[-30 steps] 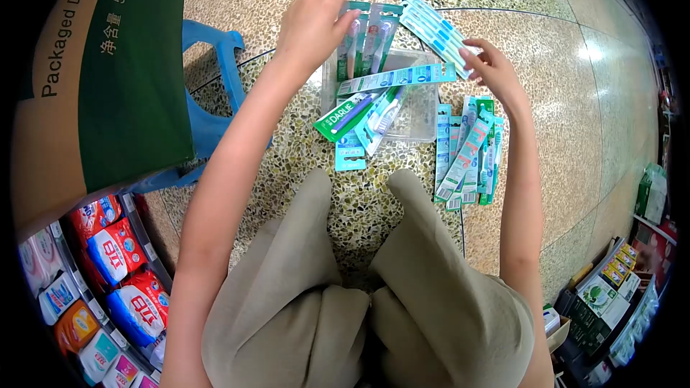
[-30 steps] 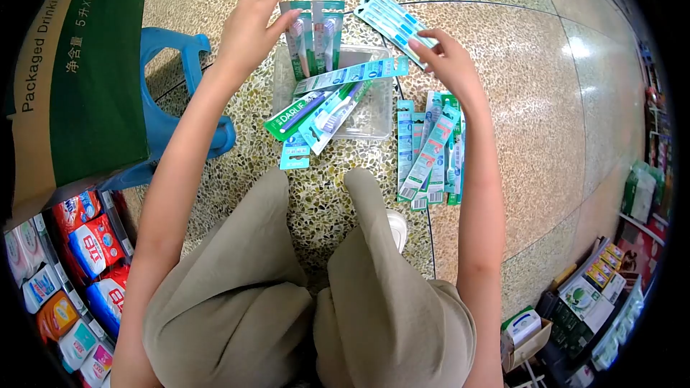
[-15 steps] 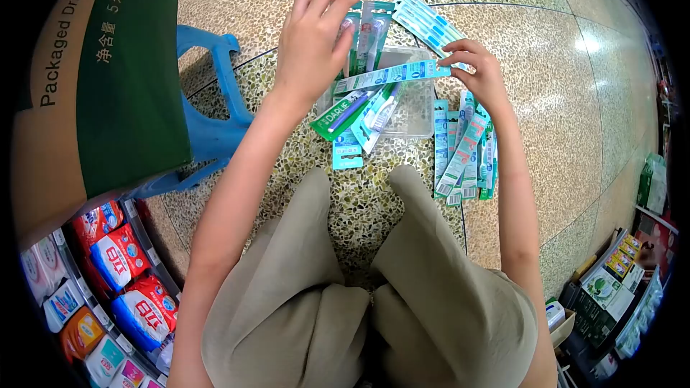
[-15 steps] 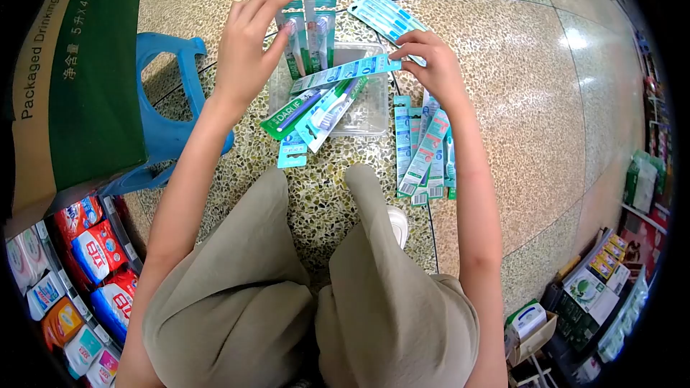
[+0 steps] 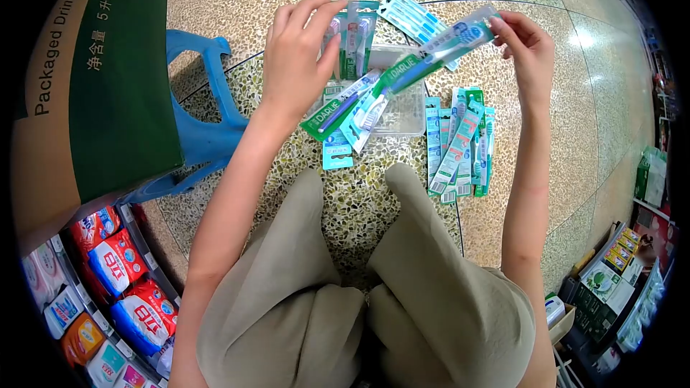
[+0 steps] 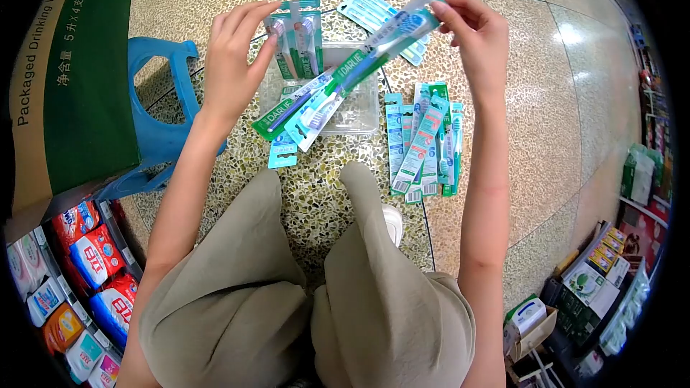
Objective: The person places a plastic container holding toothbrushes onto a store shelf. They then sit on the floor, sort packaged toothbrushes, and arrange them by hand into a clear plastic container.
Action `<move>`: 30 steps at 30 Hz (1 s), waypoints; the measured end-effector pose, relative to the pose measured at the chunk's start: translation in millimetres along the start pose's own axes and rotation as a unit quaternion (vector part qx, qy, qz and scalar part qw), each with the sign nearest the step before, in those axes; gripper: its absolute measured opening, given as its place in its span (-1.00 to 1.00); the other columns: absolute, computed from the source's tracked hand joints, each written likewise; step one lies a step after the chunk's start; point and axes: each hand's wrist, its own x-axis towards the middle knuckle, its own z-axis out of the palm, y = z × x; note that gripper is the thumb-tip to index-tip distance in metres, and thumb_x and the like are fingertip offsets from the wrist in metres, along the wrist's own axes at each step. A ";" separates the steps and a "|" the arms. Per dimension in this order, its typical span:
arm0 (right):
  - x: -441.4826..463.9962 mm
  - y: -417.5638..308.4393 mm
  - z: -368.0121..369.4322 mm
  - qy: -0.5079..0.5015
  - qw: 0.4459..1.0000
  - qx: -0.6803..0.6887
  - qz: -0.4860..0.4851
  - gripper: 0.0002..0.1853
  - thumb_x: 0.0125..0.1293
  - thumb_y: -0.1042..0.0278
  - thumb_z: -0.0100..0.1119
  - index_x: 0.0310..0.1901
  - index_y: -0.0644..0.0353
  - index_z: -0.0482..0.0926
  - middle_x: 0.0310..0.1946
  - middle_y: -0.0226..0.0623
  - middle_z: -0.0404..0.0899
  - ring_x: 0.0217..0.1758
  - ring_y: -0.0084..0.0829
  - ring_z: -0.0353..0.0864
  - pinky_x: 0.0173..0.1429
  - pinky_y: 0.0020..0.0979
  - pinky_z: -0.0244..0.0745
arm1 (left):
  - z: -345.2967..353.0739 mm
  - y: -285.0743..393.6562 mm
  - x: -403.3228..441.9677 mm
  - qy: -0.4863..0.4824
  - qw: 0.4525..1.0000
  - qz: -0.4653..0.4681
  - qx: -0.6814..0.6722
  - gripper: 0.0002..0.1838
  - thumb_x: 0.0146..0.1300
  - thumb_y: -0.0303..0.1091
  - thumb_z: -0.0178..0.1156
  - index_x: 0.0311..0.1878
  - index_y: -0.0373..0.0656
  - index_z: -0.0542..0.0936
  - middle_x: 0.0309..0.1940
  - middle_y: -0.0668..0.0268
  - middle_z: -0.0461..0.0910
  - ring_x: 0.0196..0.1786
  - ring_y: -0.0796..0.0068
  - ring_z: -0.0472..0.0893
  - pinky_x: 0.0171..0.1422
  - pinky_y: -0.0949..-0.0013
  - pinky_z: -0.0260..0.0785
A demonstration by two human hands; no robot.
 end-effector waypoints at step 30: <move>48.7 17.1 103.2 -0.178 0.976 -0.057 -0.114 -0.81 0.27 0.39 0.29 -0.16 0.33 0.68 -0.37 -0.28 0.71 -0.33 -0.55 0.71 -0.22 -0.52 0.64 | 31.7 -17.7 3.1 -0.134 0.984 0.045 0.109 -0.17 0.12 -0.42 0.29 0.47 0.14 0.20 0.46 0.36 0.21 0.49 -0.01 0.15 0.47 0.03 0.21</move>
